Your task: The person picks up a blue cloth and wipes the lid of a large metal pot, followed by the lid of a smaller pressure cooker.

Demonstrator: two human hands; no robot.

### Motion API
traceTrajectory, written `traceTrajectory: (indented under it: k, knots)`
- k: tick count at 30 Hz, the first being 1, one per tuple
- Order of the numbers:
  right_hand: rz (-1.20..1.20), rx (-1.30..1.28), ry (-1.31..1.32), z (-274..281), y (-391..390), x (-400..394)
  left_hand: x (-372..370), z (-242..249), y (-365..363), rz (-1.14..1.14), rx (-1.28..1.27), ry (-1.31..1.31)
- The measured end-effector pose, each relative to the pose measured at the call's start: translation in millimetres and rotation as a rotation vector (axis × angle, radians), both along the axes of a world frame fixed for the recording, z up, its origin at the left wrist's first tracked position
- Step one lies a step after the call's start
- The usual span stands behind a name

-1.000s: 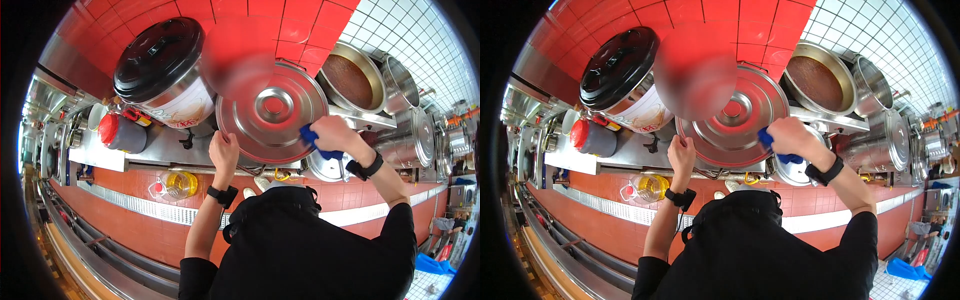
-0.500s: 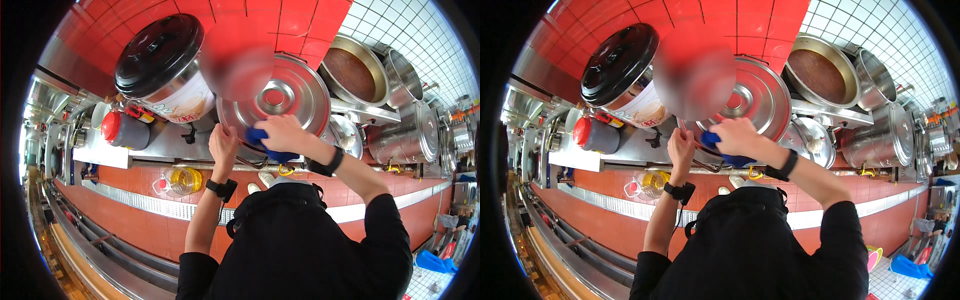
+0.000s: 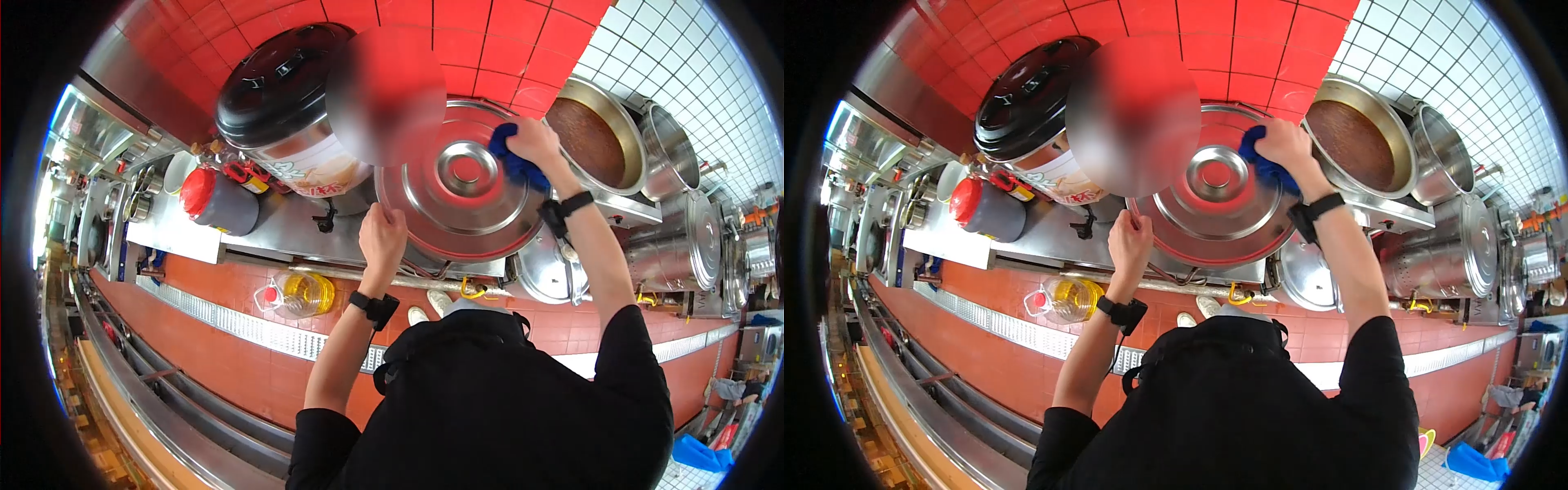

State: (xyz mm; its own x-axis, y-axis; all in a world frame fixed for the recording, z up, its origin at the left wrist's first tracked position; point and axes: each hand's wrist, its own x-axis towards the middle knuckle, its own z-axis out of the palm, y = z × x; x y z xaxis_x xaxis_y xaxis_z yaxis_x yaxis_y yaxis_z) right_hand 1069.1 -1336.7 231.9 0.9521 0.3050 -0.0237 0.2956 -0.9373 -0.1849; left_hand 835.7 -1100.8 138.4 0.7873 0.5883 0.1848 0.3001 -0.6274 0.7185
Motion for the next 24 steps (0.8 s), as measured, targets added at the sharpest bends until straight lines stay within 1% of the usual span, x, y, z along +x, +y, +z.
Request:
traceTrajectory:
  k: [1, 2, 3, 4, 5, 6, 7, 8, 11, 12, 13, 14, 16, 17, 18, 20, 21, 23, 24]
  knots:
    - [0.013, 0.033, -0.006, 0, 16, 2, 1, 1, 0, -0.002, 0.022, -0.002]
    - [0.077, 0.030, -0.004, 0, 32, 2, 0, 1, 0, 0.000, 0.027, 0.001]
    - [0.156, 0.065, 0.052, 5, 49, -6, 1, 2, -1, 0.001, 0.035, -0.013]
    - [0.274, 0.139, 0.066, -16, 66, -4, 0, 2, -1, -0.002, 0.042, -0.026]
    - [0.300, 0.133, 0.060, -10, 84, -25, -1, 3, -2, -0.005, 0.044, -0.020]
    - [0.383, 0.108, 0.023, -8, 95, -36, -1, 5, -3, 0.004, 0.030, -0.014]
    - [0.417, 0.088, 0.095, -2, 101, -47, 0, 6, -3, 0.014, 0.016, -0.010]
    - [0.451, 0.066, 0.167, 5, 102, -58, 1, 5, -2, 0.015, 0.016, -0.010]
    - [0.598, 0.050, 0.194, 3, 80, -82, 1, 2, -1, 0.020, 0.035, -0.069]
    - [0.638, 0.012, 0.208, 11, 67, -89, 1, 4, -1, 0.015, 0.025, -0.022]
    - [0.591, -0.061, 0.285, 18, 55, -94, 0, 5, -1, 0.012, 0.016, 0.025]
    - [0.611, -0.037, 0.286, 15, 36, -91, -1, 4, -1, 0.020, 0.012, 0.022]
    - [0.511, -0.027, 0.296, 12, 0, -77, 0, 1, 1, -0.012, 0.010, -0.017]
    - [0.476, -0.110, 0.362, 22, -9, -64, 0, 0, 1, -0.003, 0.005, -0.020]
    - [0.388, -0.121, 0.344, 24, -18, -54, 1, -1, 0, -0.004, 0.014, -0.029]
    - [0.286, -0.142, 0.232, 23, -19, -38, -2, -1, 0, -0.001, 0.023, -0.033]
    - [0.290, -0.141, 0.232, 19, -12, -28, -2, 2, 1, -0.019, 0.002, -0.041]
    - [0.202, -0.148, 0.054, 8, 6, -14, -2, 3, 1, -0.036, -0.018, -0.051]
    - [0.200, -0.147, 0.054, 4, 18, -17, -2, 3, 1, -0.031, -0.021, -0.041]
